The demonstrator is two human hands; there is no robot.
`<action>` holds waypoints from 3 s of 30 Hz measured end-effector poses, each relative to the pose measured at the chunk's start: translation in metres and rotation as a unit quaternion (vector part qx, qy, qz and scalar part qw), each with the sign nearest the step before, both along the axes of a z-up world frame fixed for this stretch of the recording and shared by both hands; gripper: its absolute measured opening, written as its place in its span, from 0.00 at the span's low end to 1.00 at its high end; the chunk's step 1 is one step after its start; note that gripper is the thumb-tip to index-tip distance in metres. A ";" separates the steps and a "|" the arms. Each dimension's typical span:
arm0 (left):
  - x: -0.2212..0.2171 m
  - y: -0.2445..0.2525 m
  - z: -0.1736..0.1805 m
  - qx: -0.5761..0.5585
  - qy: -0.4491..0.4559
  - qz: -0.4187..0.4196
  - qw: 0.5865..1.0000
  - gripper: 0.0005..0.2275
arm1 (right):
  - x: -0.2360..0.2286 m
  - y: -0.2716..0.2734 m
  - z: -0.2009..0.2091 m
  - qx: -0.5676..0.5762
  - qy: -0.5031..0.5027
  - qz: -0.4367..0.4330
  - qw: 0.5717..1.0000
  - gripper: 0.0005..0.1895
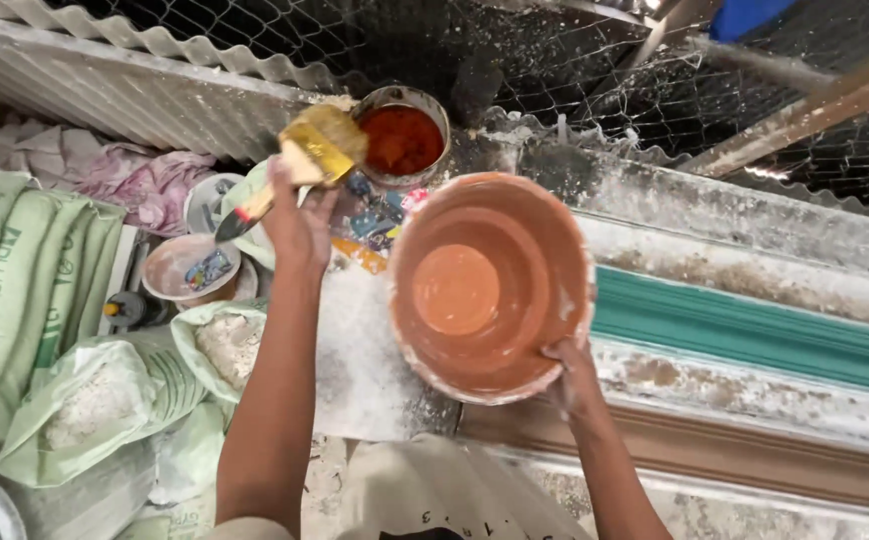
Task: The person cleans a long, dusty metal surface using a yellow sponge, wiping away white powder. They then place a green metal strip on the surface and proceed to mix a white powder with water in a bucket using a trowel.
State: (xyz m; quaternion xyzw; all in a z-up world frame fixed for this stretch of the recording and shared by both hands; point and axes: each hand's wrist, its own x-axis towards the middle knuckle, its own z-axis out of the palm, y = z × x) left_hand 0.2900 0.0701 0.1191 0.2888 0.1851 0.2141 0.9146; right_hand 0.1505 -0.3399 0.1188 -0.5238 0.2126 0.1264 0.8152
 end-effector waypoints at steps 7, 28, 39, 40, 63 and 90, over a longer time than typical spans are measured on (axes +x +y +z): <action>-0.151 0.060 -0.006 -0.115 -0.078 -0.067 0.988 0.18 | -0.027 0.092 -0.001 -0.123 -0.090 0.169 0.974 0.39; -0.155 0.043 -0.223 0.890 0.138 -0.118 0.418 0.10 | -0.061 0.210 -0.037 -0.361 -0.375 0.357 0.775 0.48; -0.151 0.035 -0.231 0.817 0.135 -0.126 0.546 0.15 | -0.074 0.217 -0.051 -0.403 -0.369 0.330 0.770 0.49; -0.147 0.037 -0.226 0.858 0.132 -0.140 0.476 0.17 | -0.075 0.218 -0.051 -0.399 -0.374 0.327 0.771 0.48; -0.214 0.069 -0.223 0.840 0.176 -0.191 0.477 0.06 | -0.079 0.209 -0.094 -0.309 -0.369 0.338 0.809 0.50; -0.169 0.023 -0.191 0.755 0.199 -0.259 0.569 0.10 | -0.046 0.203 0.018 -0.473 -0.163 0.435 0.748 0.56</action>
